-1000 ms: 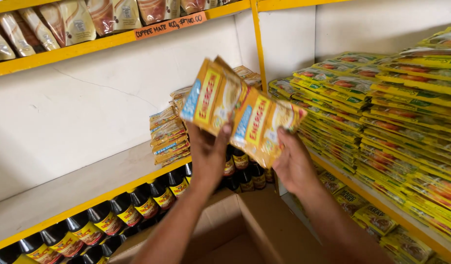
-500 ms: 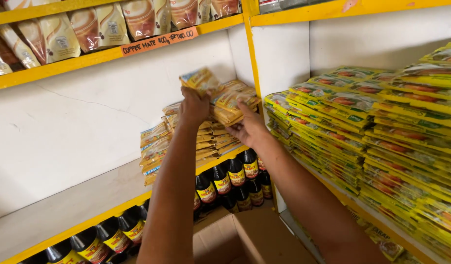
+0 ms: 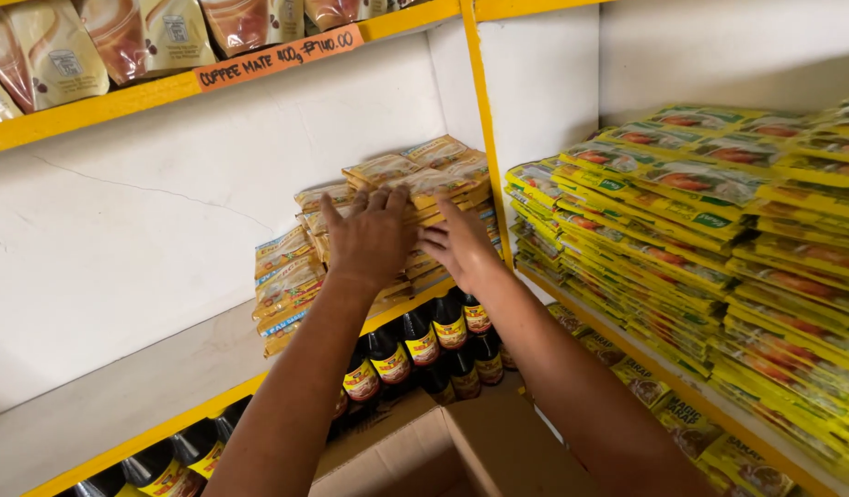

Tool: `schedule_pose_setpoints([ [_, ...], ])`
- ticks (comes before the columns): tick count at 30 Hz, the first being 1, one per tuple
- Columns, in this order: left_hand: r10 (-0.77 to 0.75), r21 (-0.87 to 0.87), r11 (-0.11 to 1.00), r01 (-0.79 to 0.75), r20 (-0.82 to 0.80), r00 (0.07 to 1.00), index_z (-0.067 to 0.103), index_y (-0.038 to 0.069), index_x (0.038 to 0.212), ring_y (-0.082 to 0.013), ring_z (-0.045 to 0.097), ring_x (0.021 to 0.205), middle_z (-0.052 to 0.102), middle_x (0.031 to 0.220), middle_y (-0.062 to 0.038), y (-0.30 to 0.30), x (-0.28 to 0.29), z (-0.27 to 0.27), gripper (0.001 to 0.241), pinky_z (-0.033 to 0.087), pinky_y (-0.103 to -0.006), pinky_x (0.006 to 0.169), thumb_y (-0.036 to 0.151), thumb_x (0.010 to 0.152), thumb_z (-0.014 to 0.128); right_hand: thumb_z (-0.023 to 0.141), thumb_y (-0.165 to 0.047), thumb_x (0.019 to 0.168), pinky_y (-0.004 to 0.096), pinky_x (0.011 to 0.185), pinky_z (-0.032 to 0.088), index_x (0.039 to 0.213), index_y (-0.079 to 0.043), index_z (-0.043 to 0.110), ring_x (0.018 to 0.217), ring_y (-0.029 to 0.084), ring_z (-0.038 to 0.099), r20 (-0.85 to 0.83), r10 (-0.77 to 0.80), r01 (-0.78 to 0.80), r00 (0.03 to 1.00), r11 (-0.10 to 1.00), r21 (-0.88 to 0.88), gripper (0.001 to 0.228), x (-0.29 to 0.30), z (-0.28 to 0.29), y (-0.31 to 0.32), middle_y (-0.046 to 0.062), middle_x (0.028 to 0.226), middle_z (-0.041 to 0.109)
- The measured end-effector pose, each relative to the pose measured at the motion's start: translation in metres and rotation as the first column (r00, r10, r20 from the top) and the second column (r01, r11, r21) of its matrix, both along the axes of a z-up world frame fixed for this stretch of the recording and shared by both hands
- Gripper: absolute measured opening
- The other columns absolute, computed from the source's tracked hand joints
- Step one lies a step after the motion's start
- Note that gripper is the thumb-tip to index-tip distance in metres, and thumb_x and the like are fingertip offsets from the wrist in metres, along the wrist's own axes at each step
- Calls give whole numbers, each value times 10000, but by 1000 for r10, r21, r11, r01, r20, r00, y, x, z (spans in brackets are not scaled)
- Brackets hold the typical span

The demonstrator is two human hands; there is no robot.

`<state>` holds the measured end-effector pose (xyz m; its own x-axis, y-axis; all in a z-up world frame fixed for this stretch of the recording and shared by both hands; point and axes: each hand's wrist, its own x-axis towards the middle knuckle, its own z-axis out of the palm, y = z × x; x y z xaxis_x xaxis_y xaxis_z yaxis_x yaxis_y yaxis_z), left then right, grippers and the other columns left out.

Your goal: Unpacking cereal drink sachets from a cardboard box and stacking them onto a grocery shelf.

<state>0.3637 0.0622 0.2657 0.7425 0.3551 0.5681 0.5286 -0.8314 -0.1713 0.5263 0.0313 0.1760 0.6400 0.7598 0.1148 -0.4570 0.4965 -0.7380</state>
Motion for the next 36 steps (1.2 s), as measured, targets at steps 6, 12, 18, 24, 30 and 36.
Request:
schedule_pose_setpoints([
  [6, 19, 142, 990, -18, 1, 1000, 467, 188, 1473, -228, 475, 1400, 499, 1533, -46, 16, 12, -11, 567, 117, -758, 1121, 487, 993, 511, 603, -180, 1004, 576, 1299, 210, 1657, -20, 52, 1587, 425, 173, 863, -505, 666, -15, 638, 385, 869, -56, -12, -52, 232, 1720, 120],
  [12, 189, 217, 960, -179, -23, 982, 482, 204, 1457, -296, 468, 1400, 544, 1487, -48, 22, 21, -6, 445, 88, -763, 1137, 325, 1030, 471, 670, -195, 845, 659, 1222, 21, 1640, -57, 80, 1589, 420, 0, 981, -61, 764, -185, 620, 182, 999, -53, 9, -23, 188, 1719, 27],
  [18, 165, 281, 943, -178, 71, 984, 515, 107, 1453, -321, 573, 1304, 651, 1367, -127, 26, 35, -15, 437, 127, -742, 1168, 262, 1046, 488, 701, -328, 856, 702, 1202, 11, 1612, -62, 112, 1567, 412, 17, 969, -159, 749, -191, 614, 248, 994, -44, 13, -3, 186, 1694, 47],
  [24, 313, 75, 948, -308, -64, 948, 493, 142, 1420, -369, 553, 1312, 596, 1431, -122, 14, 43, -16, 388, 66, -762, 1154, 258, 1050, 470, 685, -392, 932, 721, 1179, 7, 1640, -71, 64, 1582, 394, 4, 962, -76, 754, -263, 605, 254, 995, -27, -2, 7, 183, 1714, 23],
  [30, 235, 182, 951, -249, 93, 968, 418, 162, 1489, -355, 282, 1499, 374, 1596, -139, 11, 23, -34, 541, 12, -816, 1091, 366, 992, 486, 764, -392, 813, 670, 1223, 19, 1622, -107, 23, 1585, 354, -33, 978, 150, 744, -147, 668, 9, 1133, -44, 22, -34, 110, 1709, -29],
  [36, -149, 216, 971, 104, 205, 967, 506, 151, 1482, -360, 294, 1522, 454, 1568, -190, -70, -101, -43, 664, 102, -803, 1112, 357, 883, 706, 767, -336, 936, 570, 1297, 164, 1658, -43, 168, 1606, 413, 146, 969, -153, 565, -194, 790, 238, 982, -59, -44, -97, 244, 1723, 165],
])
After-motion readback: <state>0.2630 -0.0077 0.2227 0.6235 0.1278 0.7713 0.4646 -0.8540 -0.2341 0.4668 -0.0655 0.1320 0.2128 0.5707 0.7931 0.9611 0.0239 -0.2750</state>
